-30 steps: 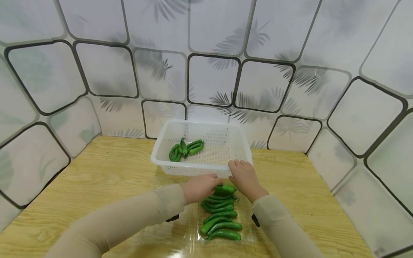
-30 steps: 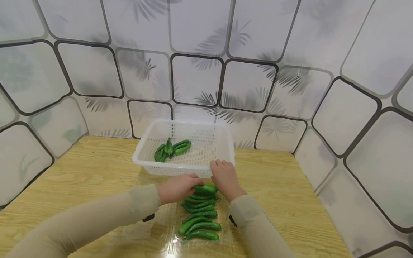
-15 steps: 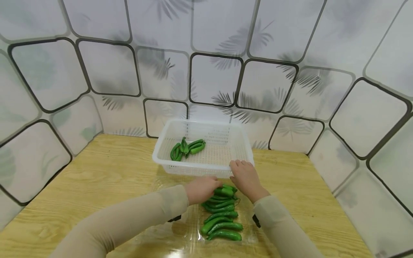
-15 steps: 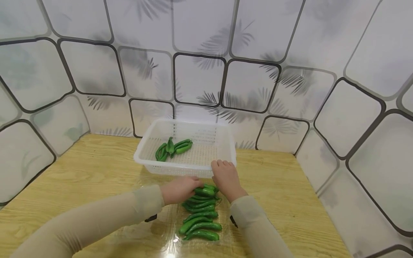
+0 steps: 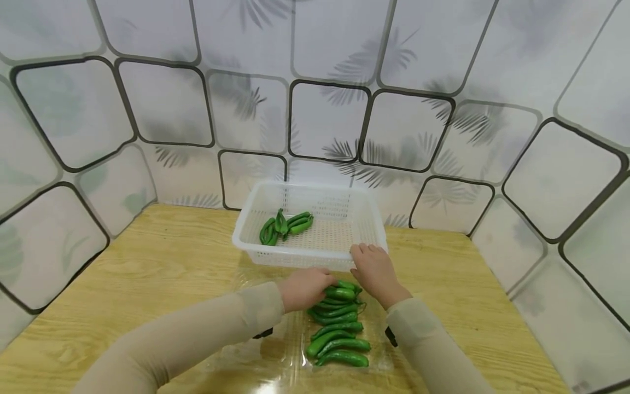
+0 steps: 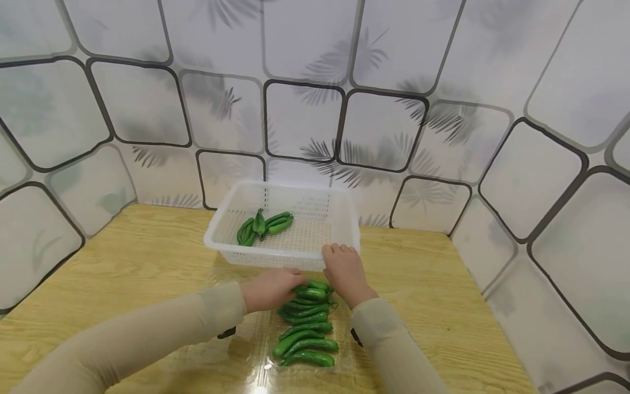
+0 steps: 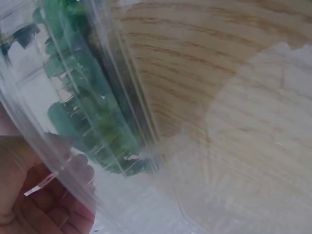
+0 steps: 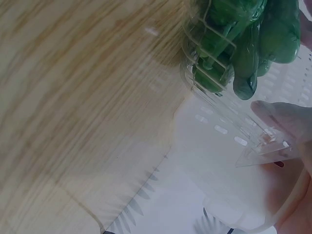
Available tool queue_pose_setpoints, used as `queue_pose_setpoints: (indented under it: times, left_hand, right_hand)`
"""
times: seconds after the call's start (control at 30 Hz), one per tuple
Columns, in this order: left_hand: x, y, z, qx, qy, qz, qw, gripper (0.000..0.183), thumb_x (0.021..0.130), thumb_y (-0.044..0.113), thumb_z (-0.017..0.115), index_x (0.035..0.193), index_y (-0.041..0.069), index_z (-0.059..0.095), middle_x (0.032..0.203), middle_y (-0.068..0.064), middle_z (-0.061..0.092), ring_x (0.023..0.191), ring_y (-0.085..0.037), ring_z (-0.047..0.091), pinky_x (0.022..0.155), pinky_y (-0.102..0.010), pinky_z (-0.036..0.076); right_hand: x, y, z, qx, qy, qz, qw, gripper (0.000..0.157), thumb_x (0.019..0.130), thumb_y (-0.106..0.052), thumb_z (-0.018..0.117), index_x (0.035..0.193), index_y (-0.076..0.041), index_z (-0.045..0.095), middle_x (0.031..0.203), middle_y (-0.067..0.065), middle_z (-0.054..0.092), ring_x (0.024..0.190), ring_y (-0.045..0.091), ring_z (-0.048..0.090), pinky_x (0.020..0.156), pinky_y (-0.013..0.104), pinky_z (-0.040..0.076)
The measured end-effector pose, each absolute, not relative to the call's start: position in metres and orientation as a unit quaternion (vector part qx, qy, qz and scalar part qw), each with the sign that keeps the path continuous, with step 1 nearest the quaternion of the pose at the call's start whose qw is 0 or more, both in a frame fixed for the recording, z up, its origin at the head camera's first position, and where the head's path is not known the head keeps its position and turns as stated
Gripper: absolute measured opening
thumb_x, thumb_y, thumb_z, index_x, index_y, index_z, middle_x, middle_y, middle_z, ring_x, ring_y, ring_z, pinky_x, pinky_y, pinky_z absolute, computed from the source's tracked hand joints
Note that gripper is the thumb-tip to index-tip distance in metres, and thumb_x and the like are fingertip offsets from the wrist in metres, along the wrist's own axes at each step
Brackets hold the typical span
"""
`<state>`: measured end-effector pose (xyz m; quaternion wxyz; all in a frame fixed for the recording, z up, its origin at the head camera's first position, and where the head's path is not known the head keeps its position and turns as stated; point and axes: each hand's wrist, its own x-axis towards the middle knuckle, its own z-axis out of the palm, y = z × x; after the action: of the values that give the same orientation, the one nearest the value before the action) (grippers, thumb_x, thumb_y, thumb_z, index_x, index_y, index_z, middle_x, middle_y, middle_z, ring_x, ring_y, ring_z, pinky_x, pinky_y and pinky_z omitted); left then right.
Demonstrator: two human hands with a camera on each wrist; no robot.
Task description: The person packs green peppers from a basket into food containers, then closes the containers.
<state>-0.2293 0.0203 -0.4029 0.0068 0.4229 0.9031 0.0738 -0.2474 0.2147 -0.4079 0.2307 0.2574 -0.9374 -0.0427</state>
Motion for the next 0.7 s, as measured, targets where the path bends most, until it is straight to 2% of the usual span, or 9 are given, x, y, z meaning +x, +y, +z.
queue_pose_setpoints:
  times: [0.2,0.47,0.57,0.7]
  left_hand:
    - [-0.227,0.016,-0.394,0.428,0.899,0.089,-0.011,0.022,0.088,0.006,0.062,0.11,0.01,0.067,0.096,-0.002,0.064,0.083,-0.012,0.061,0.067,-0.022,0.049]
    - [-0.227,0.004,-0.381,0.454,0.877,0.123,-0.098,0.017,0.09,0.007,0.06,0.105,0.008,0.068,0.095,-0.002,0.065,0.083,-0.013,0.063,0.069,-0.022,0.049]
    - [-0.23,-0.005,-0.374,0.445,0.877,0.13,-0.128,0.015,0.091,0.008,0.059,0.104,0.009,0.068,0.095,-0.002,0.065,0.082,-0.014,0.063,0.067,-0.024,0.05]
    - [-0.241,-0.019,-0.367,0.407,0.891,0.149,-0.135,0.016,0.092,0.008,0.058,0.105,0.009,0.067,0.098,-0.003,0.065,0.086,-0.016,0.063,0.071,-0.027,0.05]
  right_hand:
    - [-0.247,0.215,-0.408,0.259,-0.935,-0.046,0.239,0.039,0.068,-0.019,0.084,0.085,-0.007,0.052,0.073,0.004,0.049,0.063,0.021,0.05,0.057,0.033,0.039]
    - [-0.246,0.215,-0.407,0.264,-0.933,-0.046,0.239,0.039,0.068,-0.018,0.084,0.083,-0.007,0.05,0.071,0.004,0.046,0.061,0.02,0.047,0.055,0.031,0.036]
    - [-0.246,0.214,-0.407,0.258,-0.938,-0.052,0.227,0.038,0.07,-0.019,0.083,0.085,-0.007,0.051,0.072,0.004,0.046,0.062,0.02,0.046,0.056,0.032,0.037]
    - [-0.246,0.215,-0.407,0.254,-0.942,-0.052,0.213,0.037,0.071,-0.02,0.082,0.087,-0.007,0.051,0.073,0.003,0.046,0.062,0.018,0.045,0.057,0.032,0.037]
